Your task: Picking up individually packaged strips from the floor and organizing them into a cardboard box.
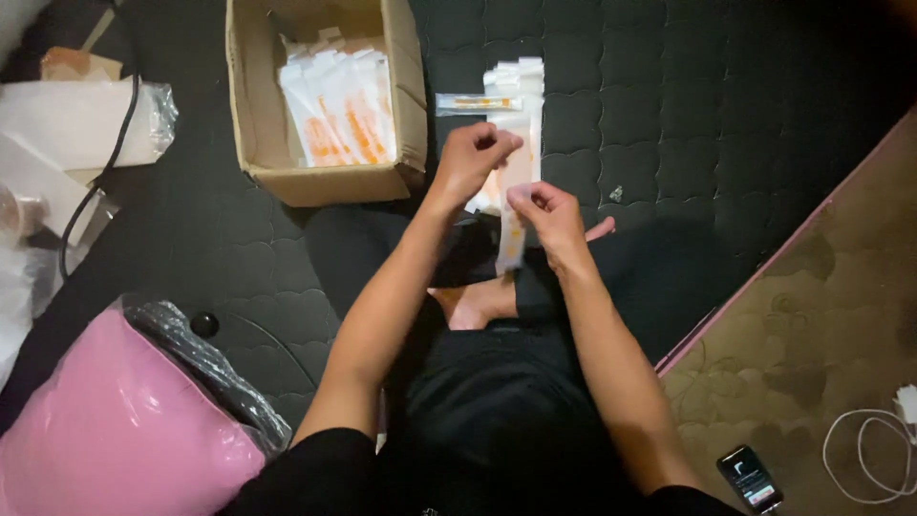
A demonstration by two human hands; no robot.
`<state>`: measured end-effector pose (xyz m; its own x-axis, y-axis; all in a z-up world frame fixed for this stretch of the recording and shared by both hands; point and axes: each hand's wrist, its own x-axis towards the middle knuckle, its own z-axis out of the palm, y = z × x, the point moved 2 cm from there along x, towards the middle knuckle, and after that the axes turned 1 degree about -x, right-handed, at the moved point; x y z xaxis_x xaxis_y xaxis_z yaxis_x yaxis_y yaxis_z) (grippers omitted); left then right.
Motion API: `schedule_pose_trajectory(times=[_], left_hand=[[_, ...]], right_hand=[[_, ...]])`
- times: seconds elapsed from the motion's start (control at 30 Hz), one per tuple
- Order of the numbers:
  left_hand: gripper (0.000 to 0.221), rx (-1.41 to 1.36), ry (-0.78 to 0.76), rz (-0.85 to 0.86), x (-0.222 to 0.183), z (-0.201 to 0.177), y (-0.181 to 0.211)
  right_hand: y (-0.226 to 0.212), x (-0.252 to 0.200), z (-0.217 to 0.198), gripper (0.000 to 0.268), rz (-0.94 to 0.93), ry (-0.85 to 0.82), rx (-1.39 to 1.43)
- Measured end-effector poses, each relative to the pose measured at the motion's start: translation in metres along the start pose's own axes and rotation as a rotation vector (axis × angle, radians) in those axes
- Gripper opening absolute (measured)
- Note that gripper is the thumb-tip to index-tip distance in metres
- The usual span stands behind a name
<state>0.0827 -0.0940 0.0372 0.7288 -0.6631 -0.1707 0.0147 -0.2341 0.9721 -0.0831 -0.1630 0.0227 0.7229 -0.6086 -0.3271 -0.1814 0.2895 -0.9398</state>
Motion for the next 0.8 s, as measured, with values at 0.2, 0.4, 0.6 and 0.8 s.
schedule_pose_trajectory(times=[0.2,0.4,0.6,0.8], left_hand=[[0.014,-0.146,-0.031,0.099,0.009,-0.015,0.041],[0.019,-0.184,-0.093,0.117,0.021,-0.020,0.046],[0.018,-0.266,-0.072,0.118,0.034,-0.004,0.031],[0.018,-0.238,-0.061,0.070,0.031,-0.002,0.036]], right_hand=[[0.041,-0.028,-0.006,0.013,0.055,-0.026,-0.118],[0.044,-0.053,-0.016,0.015,0.207,-0.141,0.109],[0.056,-0.052,-0.018,0.015,0.198,-0.092,0.157],[0.055,-0.052,-0.014,0.014,0.185,-0.097,0.107]])
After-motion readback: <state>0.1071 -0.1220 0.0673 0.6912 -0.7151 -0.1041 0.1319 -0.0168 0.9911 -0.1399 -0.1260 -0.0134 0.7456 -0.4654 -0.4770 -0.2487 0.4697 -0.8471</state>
